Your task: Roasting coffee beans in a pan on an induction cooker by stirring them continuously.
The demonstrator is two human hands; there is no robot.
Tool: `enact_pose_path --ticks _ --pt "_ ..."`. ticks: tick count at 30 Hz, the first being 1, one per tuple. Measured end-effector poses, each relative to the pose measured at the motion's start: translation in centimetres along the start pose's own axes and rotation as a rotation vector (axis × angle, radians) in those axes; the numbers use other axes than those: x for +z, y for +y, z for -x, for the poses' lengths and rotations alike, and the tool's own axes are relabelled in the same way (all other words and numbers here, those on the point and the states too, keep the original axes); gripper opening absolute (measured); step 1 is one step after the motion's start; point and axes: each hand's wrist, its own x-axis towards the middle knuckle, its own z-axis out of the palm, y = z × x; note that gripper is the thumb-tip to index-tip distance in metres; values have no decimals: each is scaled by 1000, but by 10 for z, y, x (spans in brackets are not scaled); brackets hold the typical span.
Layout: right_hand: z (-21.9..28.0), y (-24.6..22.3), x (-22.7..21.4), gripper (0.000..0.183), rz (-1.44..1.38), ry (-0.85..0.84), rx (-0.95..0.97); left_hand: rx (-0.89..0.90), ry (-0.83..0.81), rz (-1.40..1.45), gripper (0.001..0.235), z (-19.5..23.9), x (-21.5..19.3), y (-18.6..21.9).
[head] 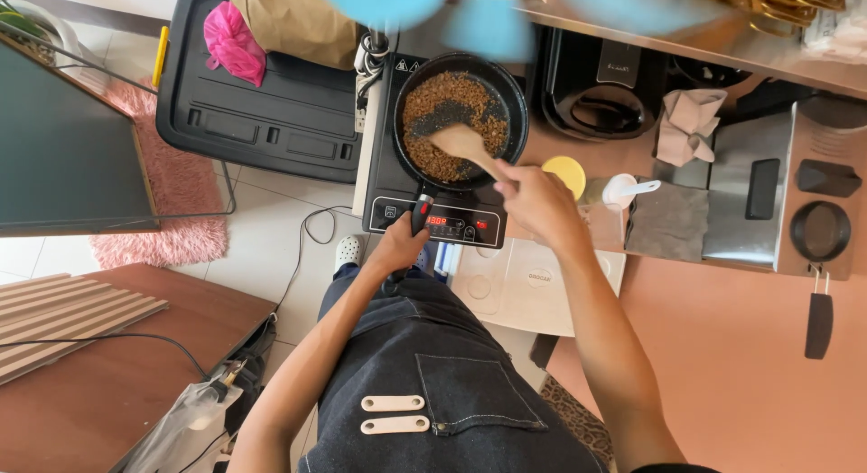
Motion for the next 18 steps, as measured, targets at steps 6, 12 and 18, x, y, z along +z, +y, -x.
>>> enact_pose_path --ticks 6,12,18 --pt "-62 78 34 40 -112 149 25 0 -12 2 33 0 -1 -2" --pt "-39 -1 32 50 -97 -60 -41 -16 -13 29 32 3 1 5" --pt "-37 83 16 44 83 73 -8 41 28 -33 32 -7 3 -14"
